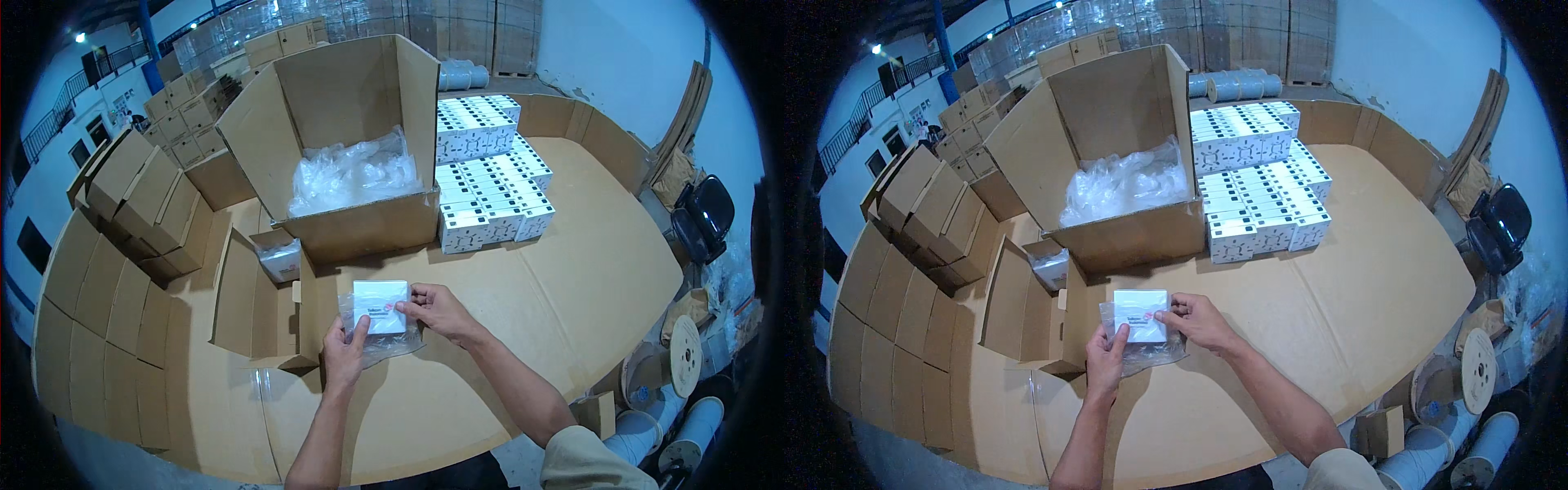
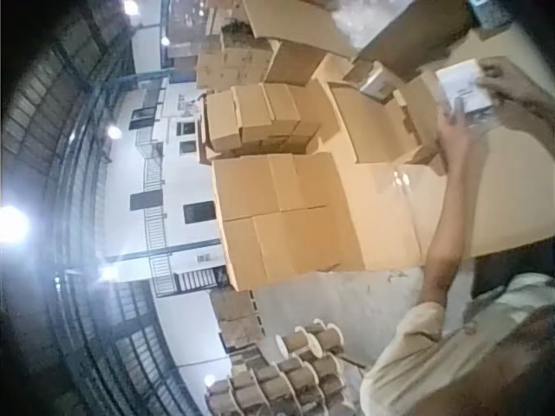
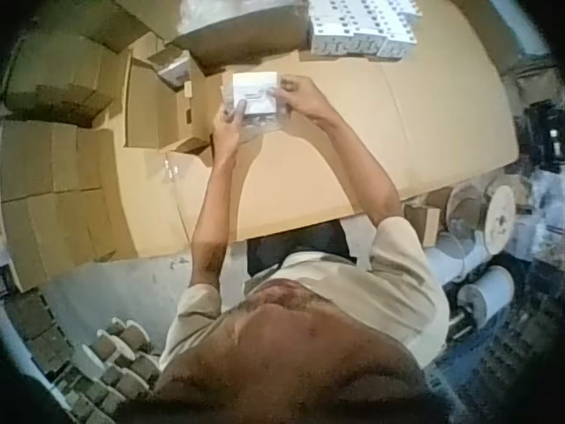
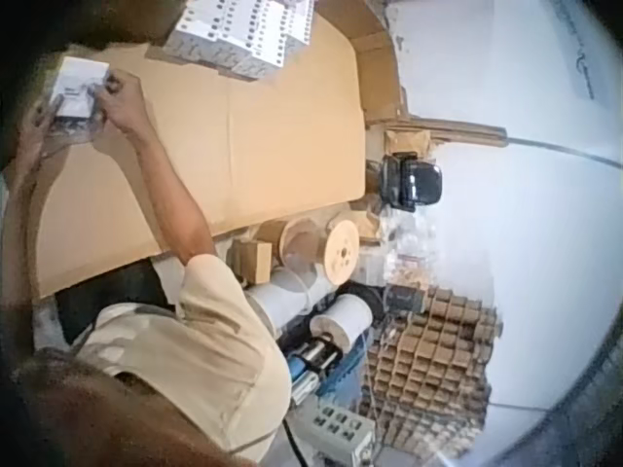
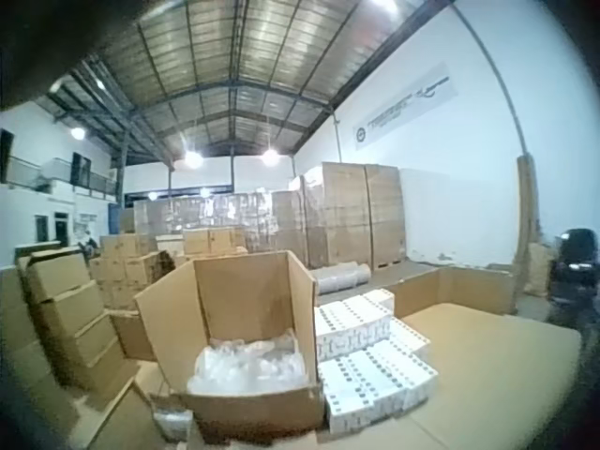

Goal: Packing small white boxes into plastic bags and placing them into a larger cardboard box.

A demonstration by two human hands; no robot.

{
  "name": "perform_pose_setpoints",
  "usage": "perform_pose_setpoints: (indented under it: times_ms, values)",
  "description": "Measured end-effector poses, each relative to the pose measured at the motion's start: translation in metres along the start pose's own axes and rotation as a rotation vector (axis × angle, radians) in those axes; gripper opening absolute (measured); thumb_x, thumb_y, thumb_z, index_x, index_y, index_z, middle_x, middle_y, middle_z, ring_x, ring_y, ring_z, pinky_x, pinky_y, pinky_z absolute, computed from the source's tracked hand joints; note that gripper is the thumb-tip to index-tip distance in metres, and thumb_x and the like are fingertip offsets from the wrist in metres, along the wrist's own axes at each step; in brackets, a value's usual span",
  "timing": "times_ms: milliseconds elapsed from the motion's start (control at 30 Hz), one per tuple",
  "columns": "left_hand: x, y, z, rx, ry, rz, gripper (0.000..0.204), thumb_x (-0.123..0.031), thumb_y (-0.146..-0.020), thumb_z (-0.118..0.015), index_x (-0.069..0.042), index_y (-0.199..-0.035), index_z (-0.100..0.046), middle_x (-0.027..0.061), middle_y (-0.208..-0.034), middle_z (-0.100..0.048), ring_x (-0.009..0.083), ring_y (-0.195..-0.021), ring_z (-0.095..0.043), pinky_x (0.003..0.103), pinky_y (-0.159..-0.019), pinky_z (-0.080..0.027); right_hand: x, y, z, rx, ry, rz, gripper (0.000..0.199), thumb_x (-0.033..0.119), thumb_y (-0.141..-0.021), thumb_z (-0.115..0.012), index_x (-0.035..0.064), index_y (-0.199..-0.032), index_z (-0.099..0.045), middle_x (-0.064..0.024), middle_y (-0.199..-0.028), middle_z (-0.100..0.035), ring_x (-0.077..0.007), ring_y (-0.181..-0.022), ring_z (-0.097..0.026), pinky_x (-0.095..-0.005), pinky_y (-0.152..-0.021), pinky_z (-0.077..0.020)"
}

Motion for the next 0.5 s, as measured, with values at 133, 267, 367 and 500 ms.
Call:
perform_pose_setpoints:
  times_ms: [133, 267, 367, 500]
  values:
    - [0.001, 0.0, -0.002, 0.012, 0.0, 0.021, 0.03, -0.02, -0.101, -0.066, 0.001, -0.122, -0.062, 0.0085, -0.11, -0.071, 0.0128, -0.097, -0.066, 0.03, -0.087, -0.052, 0.008, 0.001, 0.002, -0.02, -0.011, 0.06, 0.027, 0.019, -0.099, -0.068, 0.001, -0.12, -0.067, -0.0022, -0.096, -0.073, -0.0056, -0.082, -0.061, -0.0238, -0.069, -0.0476]
    - [-0.002, -0.001, -0.003, 0.019, 0.004, -0.046, 0.029, -0.02, -0.101, -0.065, 0.0, -0.121, -0.063, 0.0067, -0.108, -0.071, 0.0118, -0.096, -0.066, 0.028, -0.085, -0.052, 0.014, 0.005, 0.0, -0.027, -0.008, 0.03, 0.026, 0.016, -0.099, -0.068, -0.0013, -0.118, -0.067, -0.0046, -0.099, -0.073, -0.0085, -0.088, -0.065, -0.0246, -0.075, -0.0517]
    - [-0.001, -0.003, -0.002, -0.01, 0.029, -0.053, 0.027, -0.022, -0.103, -0.064, 0.0, -0.117, -0.065, 0.0052, -0.104, -0.071, 0.0102, -0.093, -0.064, 0.028, -0.083, -0.051, 0.016, 0.003, 0.001, -0.044, -0.025, 0.081, 0.027, 0.016, -0.099, -0.068, -0.0018, -0.12, -0.066, -0.0057, -0.101, -0.072, -0.0095, -0.091, -0.066, -0.0251, -0.079, -0.0531]
    - [0.002, -0.009, 0.001, -0.074, -0.069, -0.072, 0.028, -0.025, -0.104, -0.061, 0.001, -0.113, -0.067, 0.0045, -0.1, -0.07, 0.009, -0.089, -0.061, 0.027, -0.081, -0.051, 0.018, 0.002, 0.004, -0.125, -0.077, 0.179, 0.026, 0.014, -0.099, -0.067, -0.0026, -0.119, -0.067, -0.0061, -0.102, -0.072, -0.0101, -0.092, -0.066, -0.0256, -0.081, -0.0539]
Point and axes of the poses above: each hand's wrist, its own y-axis away from the middle knuckle, its own z-axis out of the back of the hand, x = y × z, the point moved 10 cm from there along -y, towards the middle knuckle
